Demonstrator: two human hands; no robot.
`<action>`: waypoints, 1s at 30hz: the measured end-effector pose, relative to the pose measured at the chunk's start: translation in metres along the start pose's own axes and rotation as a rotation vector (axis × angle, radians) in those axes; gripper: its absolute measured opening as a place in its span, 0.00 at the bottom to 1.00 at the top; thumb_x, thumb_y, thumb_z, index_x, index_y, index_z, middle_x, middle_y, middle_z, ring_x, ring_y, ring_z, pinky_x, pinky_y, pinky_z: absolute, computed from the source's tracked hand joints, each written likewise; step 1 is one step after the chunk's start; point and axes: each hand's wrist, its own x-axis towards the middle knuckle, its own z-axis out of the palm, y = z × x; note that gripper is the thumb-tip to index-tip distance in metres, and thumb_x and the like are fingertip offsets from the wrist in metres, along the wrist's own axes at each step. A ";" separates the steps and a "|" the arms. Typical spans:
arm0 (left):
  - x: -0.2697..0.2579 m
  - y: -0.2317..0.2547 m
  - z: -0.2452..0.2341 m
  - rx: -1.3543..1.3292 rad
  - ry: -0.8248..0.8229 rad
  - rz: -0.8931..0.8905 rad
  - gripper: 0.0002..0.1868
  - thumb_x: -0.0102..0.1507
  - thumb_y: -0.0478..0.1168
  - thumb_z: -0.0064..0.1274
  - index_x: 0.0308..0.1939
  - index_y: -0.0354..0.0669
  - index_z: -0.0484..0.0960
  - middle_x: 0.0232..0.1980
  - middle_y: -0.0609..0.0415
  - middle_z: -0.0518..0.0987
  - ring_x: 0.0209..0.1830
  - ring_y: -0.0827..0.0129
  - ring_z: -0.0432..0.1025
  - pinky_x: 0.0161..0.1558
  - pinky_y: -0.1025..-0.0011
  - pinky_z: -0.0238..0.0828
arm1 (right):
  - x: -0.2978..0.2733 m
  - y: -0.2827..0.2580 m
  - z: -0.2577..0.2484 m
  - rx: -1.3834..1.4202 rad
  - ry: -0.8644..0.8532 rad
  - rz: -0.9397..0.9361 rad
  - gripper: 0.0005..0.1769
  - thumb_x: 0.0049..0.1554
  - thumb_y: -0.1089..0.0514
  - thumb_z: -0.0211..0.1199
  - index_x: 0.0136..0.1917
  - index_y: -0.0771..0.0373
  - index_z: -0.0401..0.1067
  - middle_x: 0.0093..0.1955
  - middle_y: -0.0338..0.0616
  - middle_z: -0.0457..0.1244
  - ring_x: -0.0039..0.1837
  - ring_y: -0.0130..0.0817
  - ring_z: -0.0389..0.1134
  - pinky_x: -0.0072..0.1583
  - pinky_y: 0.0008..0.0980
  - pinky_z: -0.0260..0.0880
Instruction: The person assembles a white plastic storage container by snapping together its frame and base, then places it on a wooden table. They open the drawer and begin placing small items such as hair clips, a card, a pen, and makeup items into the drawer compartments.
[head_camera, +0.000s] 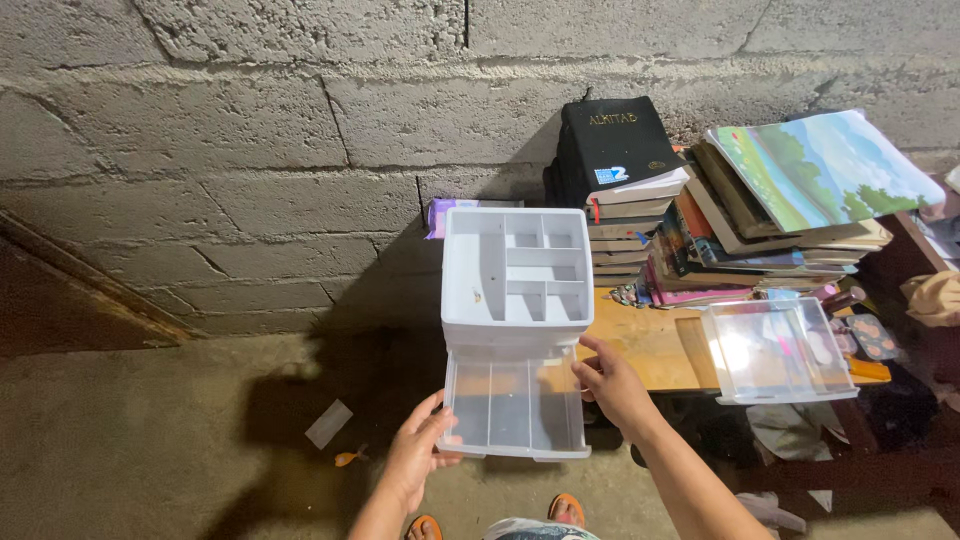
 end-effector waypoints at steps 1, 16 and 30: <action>0.000 0.001 0.001 0.019 0.013 -0.007 0.30 0.65 0.53 0.47 0.73 0.59 0.70 0.65 0.45 0.78 0.54 0.62 0.77 0.45 0.66 0.78 | -0.001 0.003 -0.001 -0.003 0.007 -0.008 0.30 0.60 0.56 0.58 0.75 0.59 0.60 0.46 0.38 0.65 0.45 0.24 0.66 0.48 0.27 0.70; 0.011 -0.009 0.006 -0.022 0.074 0.032 0.27 0.65 0.54 0.48 0.67 0.52 0.75 0.58 0.51 0.80 0.41 0.68 0.74 0.41 0.71 0.74 | -0.082 0.035 0.006 0.102 -0.226 -0.050 0.54 0.45 0.57 0.74 0.80 0.59 0.53 0.69 0.48 0.61 0.69 0.41 0.65 0.65 0.41 0.73; 0.005 -0.007 0.006 -0.022 0.037 0.049 0.28 0.65 0.55 0.48 0.67 0.52 0.75 0.58 0.50 0.79 0.44 0.69 0.74 0.41 0.70 0.73 | -0.094 0.029 0.008 0.035 -0.129 -0.021 0.46 0.51 0.69 0.67 0.80 0.57 0.55 0.59 0.47 0.70 0.58 0.32 0.72 0.58 0.32 0.77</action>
